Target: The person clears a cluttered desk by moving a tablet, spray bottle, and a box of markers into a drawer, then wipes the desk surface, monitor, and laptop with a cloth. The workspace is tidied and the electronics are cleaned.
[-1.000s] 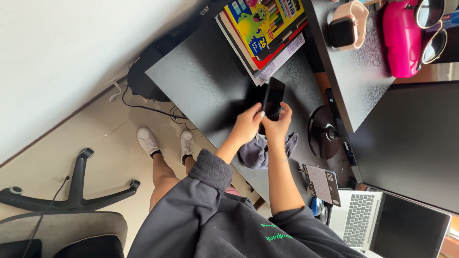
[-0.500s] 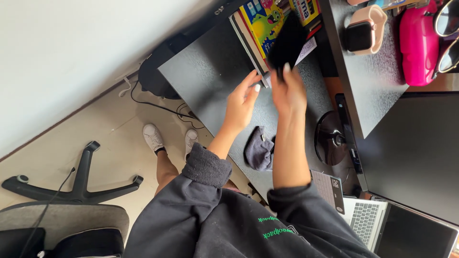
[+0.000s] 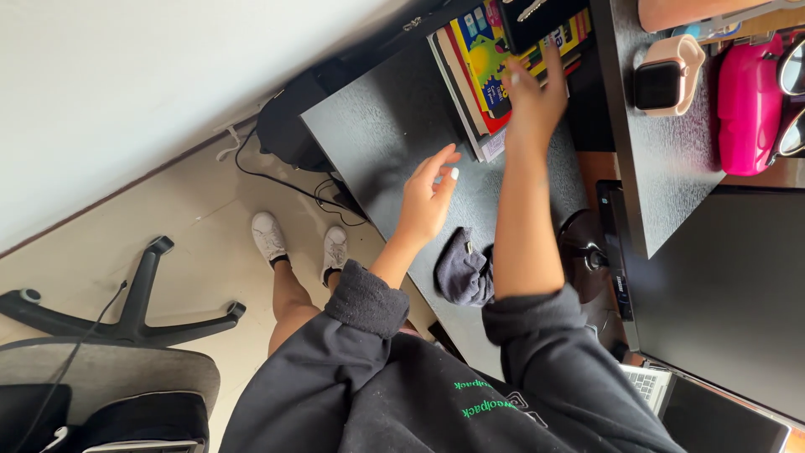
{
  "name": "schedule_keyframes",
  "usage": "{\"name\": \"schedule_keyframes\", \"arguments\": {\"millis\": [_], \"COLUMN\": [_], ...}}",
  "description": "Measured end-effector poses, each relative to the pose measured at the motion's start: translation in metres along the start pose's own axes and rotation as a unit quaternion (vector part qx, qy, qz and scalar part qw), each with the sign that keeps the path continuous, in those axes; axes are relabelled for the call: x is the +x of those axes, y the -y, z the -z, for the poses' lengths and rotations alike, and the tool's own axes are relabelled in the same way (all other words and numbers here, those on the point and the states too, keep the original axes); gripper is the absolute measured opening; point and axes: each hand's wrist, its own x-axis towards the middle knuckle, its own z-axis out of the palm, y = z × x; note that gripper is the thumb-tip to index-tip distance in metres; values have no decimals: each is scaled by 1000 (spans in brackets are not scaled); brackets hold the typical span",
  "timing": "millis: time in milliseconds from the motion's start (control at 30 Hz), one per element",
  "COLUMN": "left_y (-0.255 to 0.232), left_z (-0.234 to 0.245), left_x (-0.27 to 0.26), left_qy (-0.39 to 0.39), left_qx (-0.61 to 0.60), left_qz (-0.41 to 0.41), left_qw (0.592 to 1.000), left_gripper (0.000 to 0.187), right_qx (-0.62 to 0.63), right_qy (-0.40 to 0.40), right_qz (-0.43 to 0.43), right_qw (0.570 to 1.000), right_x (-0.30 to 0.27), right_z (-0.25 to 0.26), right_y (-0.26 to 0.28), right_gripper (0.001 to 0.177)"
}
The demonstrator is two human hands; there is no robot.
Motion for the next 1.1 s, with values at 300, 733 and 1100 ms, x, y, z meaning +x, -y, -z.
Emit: {"name": "schedule_keyframes", "arguments": {"millis": [300,733,1100], "left_y": [21,27,-8], "left_z": [43,65,88], "left_x": [-54,-96,-93], "left_qy": [-50,-94,-104], "left_qx": [147,214,284], "left_qz": [-73,-121,-249], "left_qw": [985,965,920], "left_gripper": [36,36,26], "right_qx": [-467,-585,-343], "right_qy": [265,-22,282], "right_qz": [407,349,464], "right_qw": [739,732,766], "right_x": [-266,-112,-234], "right_z": [176,-83,5], "right_y": [-109,-92,-89], "right_gripper": [63,51,35]}}
